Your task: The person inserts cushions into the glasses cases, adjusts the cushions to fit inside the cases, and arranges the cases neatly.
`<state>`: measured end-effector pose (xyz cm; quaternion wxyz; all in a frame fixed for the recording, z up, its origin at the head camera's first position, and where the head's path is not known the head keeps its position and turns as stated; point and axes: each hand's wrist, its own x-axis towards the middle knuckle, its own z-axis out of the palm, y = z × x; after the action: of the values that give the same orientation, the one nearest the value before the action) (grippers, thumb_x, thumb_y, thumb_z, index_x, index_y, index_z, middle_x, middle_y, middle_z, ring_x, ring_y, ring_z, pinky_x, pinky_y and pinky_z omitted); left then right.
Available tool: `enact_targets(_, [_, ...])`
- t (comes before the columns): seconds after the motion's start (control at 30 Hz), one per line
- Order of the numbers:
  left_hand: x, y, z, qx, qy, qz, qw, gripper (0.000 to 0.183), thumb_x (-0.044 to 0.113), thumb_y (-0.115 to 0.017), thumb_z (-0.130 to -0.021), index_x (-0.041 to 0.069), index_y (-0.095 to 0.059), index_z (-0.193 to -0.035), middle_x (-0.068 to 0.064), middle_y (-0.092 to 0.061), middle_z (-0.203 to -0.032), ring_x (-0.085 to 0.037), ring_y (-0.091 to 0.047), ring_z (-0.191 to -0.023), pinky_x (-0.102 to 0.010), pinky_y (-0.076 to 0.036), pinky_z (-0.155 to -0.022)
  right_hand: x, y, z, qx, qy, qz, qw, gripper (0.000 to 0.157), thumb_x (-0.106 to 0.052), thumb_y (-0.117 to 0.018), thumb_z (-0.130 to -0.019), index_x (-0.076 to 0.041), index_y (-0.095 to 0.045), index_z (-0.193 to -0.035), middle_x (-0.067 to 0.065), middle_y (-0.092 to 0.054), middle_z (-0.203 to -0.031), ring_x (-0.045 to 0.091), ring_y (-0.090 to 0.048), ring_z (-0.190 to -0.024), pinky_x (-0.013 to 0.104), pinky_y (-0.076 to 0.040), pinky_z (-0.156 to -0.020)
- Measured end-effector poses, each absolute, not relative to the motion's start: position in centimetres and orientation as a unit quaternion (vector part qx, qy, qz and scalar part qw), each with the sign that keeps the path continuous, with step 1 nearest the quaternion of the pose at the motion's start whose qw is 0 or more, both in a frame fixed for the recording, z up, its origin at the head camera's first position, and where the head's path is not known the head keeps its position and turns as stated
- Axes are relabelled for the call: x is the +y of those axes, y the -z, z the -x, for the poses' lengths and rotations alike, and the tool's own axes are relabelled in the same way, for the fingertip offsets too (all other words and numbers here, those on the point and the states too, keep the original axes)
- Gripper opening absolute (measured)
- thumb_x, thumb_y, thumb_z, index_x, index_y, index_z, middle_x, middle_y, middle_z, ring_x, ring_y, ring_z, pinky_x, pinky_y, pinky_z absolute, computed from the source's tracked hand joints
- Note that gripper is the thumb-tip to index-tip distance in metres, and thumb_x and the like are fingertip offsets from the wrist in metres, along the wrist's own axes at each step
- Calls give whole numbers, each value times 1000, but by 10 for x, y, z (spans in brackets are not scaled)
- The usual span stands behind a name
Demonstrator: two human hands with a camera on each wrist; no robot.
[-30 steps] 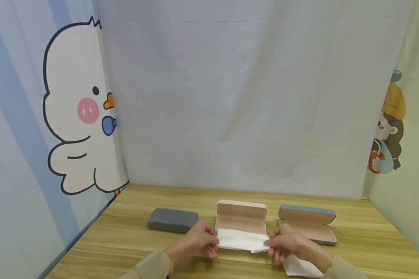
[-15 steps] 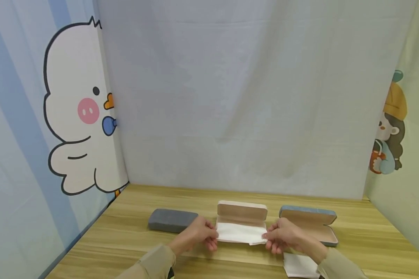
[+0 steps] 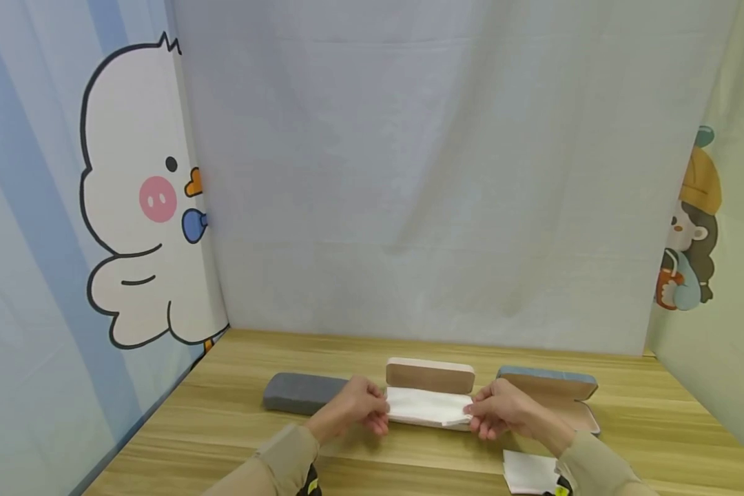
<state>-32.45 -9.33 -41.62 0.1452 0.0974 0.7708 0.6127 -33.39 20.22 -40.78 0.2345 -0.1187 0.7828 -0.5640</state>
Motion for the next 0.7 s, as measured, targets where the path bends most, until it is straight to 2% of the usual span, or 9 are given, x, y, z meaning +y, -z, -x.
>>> enact_targets(0.23, [-91,417,331,778,-606,-99,133,8,-7,-58,-86,-13,-62,-87,-23,-69,-70,-12,-63,-48,-28,-60,-51,202,410,339,786,565,107,226,17,-12,-65,-90,3,-61,-86,0,-68,-63,4,-59,-48,14,-51,-45])
enact_targets(0.47, [-90,419,338,782,-603,-93,127,8,-6,-58,-86,-13,-61,-86,-13,-67,-63,-12,-63,-47,-27,-59,-48,200,411,343,781,572,98,228,16,-11,-64,-91,3,-61,-84,1,-67,-61,4,-60,-47,13,-51,-45])
enact_targets(0.7, [-89,420,339,792,-591,-94,120,9,-6,-58,-86,-13,-62,-84,-14,-68,-63,-11,-62,-46,-29,-60,-49,200,413,346,785,567,96,232,16,-12,-63,-92,1,-60,-84,0,-66,-61,3,-59,-48,13,-51,-46])
